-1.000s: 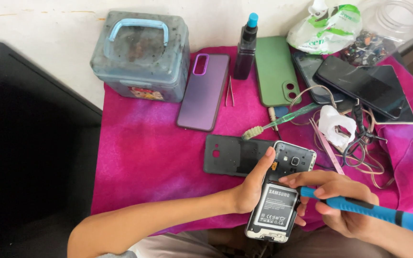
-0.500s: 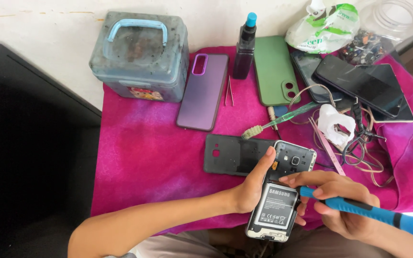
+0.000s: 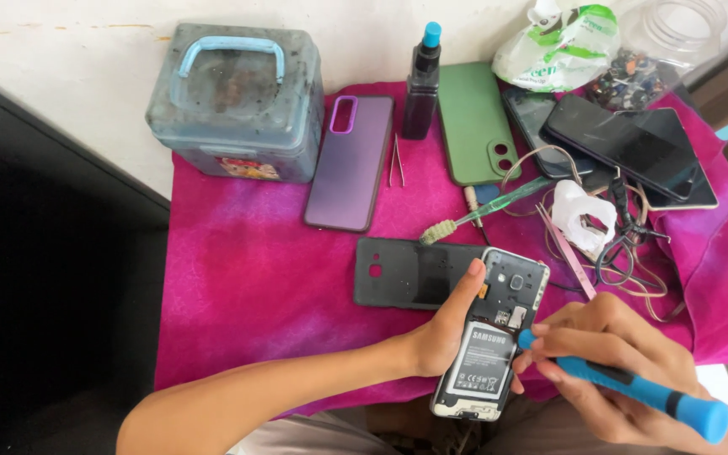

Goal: Using a screwdriver to pry and separate the internal frame from the body of a smartphone.

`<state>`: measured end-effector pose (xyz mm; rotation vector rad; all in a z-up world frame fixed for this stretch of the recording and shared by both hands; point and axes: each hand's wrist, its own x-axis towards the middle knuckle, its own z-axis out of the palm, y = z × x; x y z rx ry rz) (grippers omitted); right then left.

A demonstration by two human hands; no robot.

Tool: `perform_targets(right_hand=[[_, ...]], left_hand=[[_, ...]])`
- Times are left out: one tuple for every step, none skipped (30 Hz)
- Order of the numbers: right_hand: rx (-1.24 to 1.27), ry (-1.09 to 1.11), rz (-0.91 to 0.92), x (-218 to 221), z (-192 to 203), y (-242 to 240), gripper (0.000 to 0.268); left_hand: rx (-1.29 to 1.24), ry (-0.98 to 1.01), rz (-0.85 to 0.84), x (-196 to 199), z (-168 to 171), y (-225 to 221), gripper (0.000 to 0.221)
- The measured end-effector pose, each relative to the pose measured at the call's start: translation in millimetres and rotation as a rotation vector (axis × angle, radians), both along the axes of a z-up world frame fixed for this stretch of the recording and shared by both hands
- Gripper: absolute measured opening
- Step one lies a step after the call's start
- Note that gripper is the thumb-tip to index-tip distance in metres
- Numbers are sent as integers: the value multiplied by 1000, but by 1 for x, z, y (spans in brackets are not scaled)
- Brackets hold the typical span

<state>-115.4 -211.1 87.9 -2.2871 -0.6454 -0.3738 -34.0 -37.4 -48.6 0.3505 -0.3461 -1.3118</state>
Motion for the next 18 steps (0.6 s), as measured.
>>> perform_targets(right_hand=[[-17,-63,64,3,2,2,27],[-34,-126,128,7,4,4,25],[-34,-129,128,7,3,3,25],[-60,-138,163,7,3,2,20],[-84,-145,194,6,2,2,17],[-82,-145,191,9,2,1,17],[-55,-100,194,11,3,-1,17],[-29,-55,198,13,3,-2,18],[-30,-55,196,15,3,-1,18],[-22,-49,235,16,2,0,16],[-15,-44,275,18,2,1,15],[-17,-46,276,19,3,1,15],[-18,-8,220,20,4,1,14],[-19,29,165,21,6,1,15],[-18,26,166,21,8,2,15],[16,78,155,20,9,4,41],[50,127,144,21,11,5,68],[50,122,145,21,12,4,68]], left_hand=[[6,13,11,0,-1,-1,99],[11,26,23,0,-2,-3,101],[11,24,23,1,-2,-2,101],[65,14,15,1,-1,-2,98],[121,6,5,0,0,-1,95],[123,6,1,0,-1,-2,95],[104,24,16,-1,-1,-4,96],[85,43,31,-2,-2,-6,97],[84,43,29,0,-3,-7,97],[103,79,24,1,-4,-7,97],[121,112,21,3,-5,-7,97],[119,110,22,2,-5,-7,97],[114,111,30,2,-4,-7,93],[108,111,37,1,-3,-8,90],[109,108,39,1,-3,-7,90],[120,66,13,1,-2,-6,97],[132,22,-12,2,-1,-5,104],[133,17,-11,3,-3,-6,104]])
